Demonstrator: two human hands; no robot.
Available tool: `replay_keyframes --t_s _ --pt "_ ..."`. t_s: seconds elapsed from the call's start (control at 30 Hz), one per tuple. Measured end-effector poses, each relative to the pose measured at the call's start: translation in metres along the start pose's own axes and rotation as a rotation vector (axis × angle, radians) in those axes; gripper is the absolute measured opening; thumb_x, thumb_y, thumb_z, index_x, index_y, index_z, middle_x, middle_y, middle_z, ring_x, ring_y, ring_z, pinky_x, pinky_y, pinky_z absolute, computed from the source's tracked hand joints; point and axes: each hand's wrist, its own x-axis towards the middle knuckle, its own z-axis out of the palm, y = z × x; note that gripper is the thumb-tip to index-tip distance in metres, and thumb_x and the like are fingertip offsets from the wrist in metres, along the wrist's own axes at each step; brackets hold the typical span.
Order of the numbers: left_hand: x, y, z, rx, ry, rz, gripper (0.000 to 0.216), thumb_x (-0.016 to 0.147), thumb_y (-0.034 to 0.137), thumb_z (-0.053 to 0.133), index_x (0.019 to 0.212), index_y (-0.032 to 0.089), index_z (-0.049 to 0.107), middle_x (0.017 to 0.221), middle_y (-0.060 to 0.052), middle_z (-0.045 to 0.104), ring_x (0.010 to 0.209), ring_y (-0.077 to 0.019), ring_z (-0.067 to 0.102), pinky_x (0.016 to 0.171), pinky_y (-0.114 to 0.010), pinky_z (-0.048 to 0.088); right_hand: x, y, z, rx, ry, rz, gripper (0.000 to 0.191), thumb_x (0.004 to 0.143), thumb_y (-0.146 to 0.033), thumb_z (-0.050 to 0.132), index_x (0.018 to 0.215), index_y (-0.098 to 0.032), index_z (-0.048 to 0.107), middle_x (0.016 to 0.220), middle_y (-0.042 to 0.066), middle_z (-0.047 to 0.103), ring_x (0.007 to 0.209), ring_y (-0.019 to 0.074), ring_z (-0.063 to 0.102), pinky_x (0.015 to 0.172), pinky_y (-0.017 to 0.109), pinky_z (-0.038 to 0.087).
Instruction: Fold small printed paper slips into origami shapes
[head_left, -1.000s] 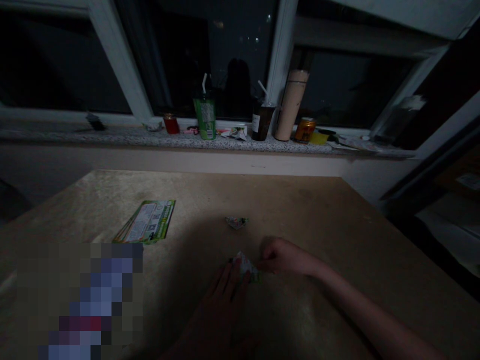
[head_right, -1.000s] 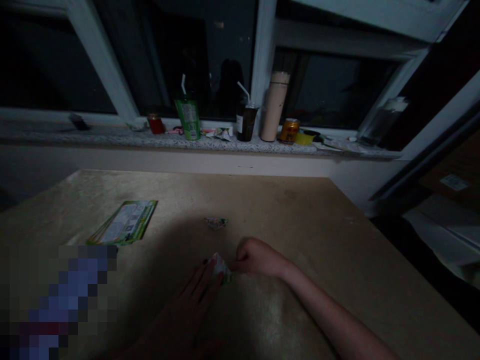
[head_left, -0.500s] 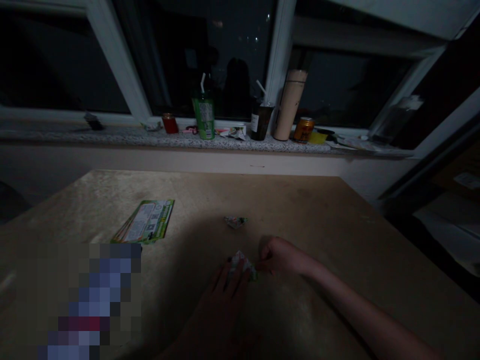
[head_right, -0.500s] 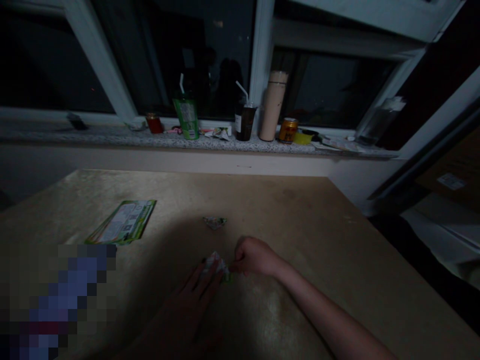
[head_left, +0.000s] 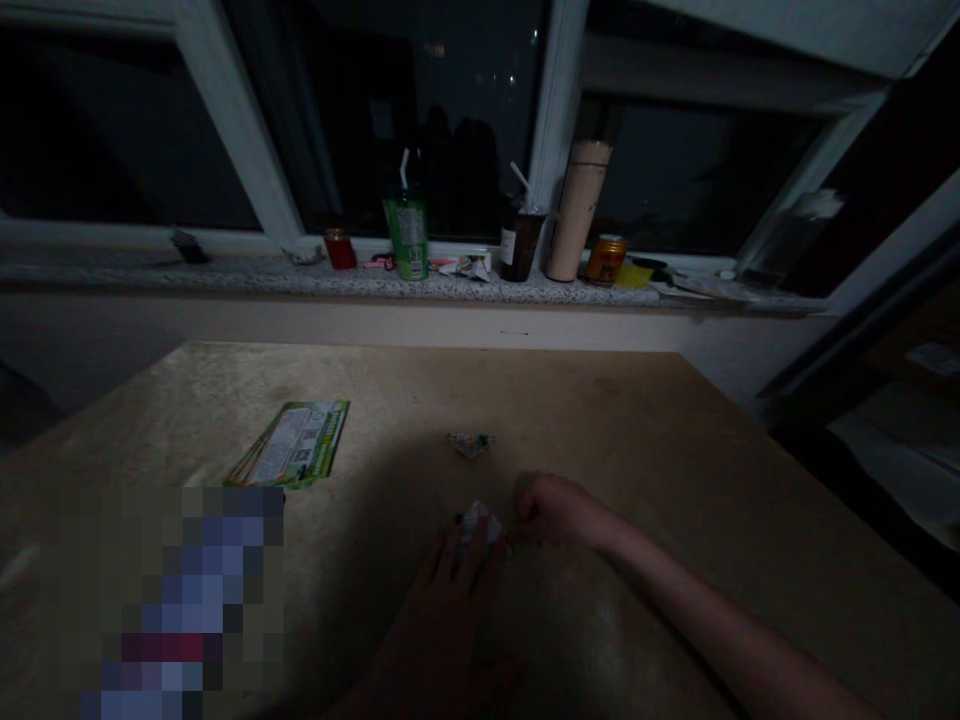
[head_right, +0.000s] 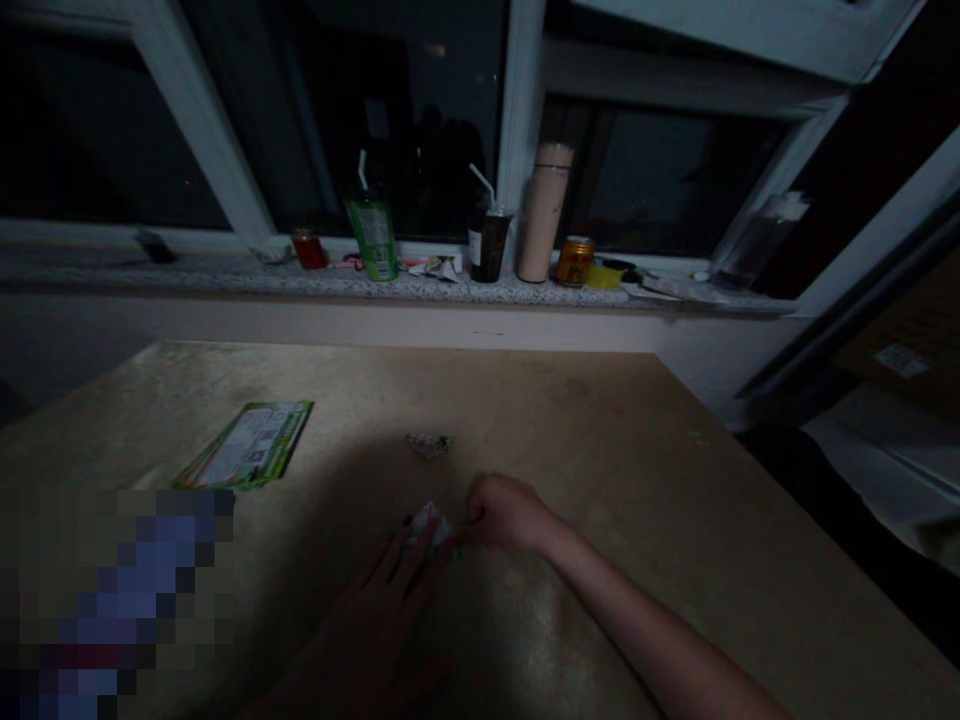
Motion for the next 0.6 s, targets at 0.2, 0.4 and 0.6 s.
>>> replay_keyframes --t_s 0.2,0.4,0.6 --pt "-0.001 -0.001 0.001 0.003 0.005 0.005 0.088 0.081 0.061 0.057 0.149 0.021 0.018 0.155 -0.01 0.006 0.139 -0.0373 0.01 0.11 -0.053 0.021 0.004 0.011 0.003 0.117 -0.055 0.04 0.028 0.073 -0.039 0.067 0.057 -0.017 0.062 0.042 -0.006 0.048 0.039 0.0069 0.047 0.042 0.018 0.027" --pt "-0.003 -0.007 0.003 -0.006 0.026 0.014 0.089 0.08 0.054 0.06 0.15 0.025 0.013 0.155 -0.007 0.003 0.139 -0.0353 0.009 0.11 -0.053 0.022 0.007 0.017 0.007 0.179 -0.035 0.021 0.026 0.069 -0.035 0.069 0.054 -0.017 0.058 0.041 -0.007 0.046 0.038 0.0065 0.046 0.039 0.017 0.027" --pt "-0.002 -0.012 -0.006 -0.038 0.007 0.069 0.085 0.084 0.048 0.058 0.15 0.023 0.012 0.155 -0.005 0.008 0.14 -0.0293 0.01 0.113 -0.05 0.015 0.01 0.02 0.008 0.273 -0.086 0.051 0.026 0.067 -0.032 0.071 0.054 -0.017 0.055 0.043 -0.008 0.047 0.038 0.007 0.047 0.038 0.017 0.029"
